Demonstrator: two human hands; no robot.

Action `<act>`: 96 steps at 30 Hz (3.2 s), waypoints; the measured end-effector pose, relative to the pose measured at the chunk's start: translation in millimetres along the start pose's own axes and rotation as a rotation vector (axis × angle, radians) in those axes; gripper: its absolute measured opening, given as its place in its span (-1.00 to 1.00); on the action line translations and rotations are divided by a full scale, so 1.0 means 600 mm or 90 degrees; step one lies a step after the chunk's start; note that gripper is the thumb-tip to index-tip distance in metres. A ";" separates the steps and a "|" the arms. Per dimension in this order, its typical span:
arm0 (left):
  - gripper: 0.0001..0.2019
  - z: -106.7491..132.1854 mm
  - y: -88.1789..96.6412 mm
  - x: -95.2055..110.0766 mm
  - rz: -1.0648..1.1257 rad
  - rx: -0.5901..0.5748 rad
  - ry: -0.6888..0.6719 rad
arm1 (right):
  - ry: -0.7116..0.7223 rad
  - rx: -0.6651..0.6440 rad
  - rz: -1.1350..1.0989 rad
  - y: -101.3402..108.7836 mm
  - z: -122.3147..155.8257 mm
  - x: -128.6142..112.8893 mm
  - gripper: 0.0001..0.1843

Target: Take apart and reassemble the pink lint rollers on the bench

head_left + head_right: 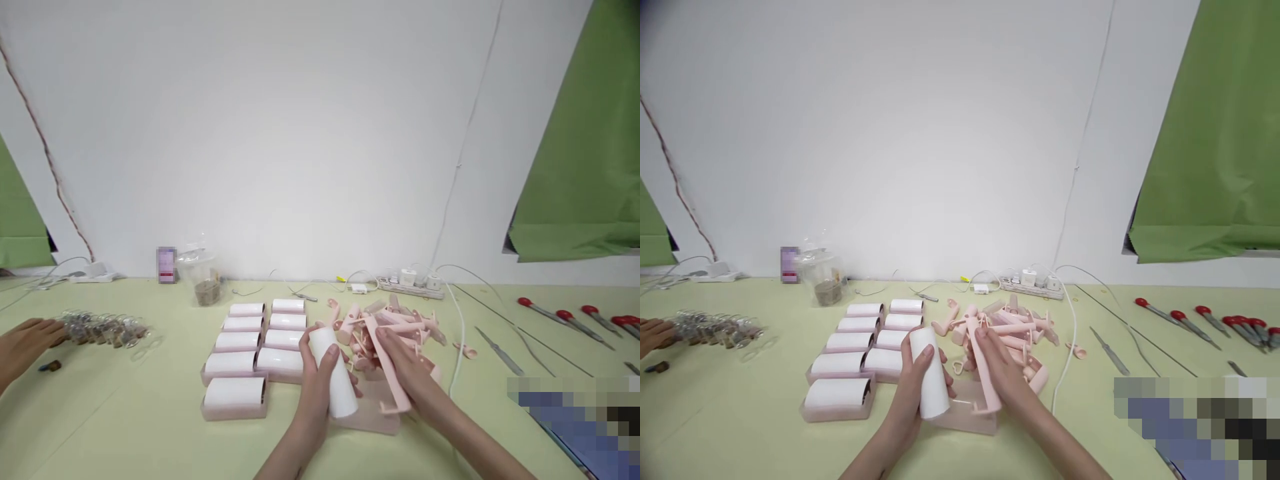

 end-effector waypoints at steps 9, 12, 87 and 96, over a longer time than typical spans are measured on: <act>-0.59 0.033 -0.021 -0.052 0.039 -0.022 0.134 | -0.057 0.020 -0.111 -0.024 0.058 0.035 -0.42; -0.52 0.046 -0.025 -0.054 0.002 -0.033 0.135 | -0.093 0.075 -0.139 -0.014 0.067 0.045 -0.40; -0.23 0.041 0.003 0.017 -0.500 -0.291 -0.224 | 0.202 -0.066 -0.139 0.037 0.020 -0.078 -0.65; -0.19 0.042 0.046 -0.063 -0.394 -0.278 -0.119 | 0.450 -0.223 0.267 -0.036 0.080 -0.082 -0.67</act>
Point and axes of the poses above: each hand's wrist, its own z-axis away from the middle knuckle, its own y-axis out of the back of the hand, x = y × z, the point moved 9 cm from there along -z, towards the middle knuckle, and after that the axes turned 13 degrees about x, right-handed, at the moved point
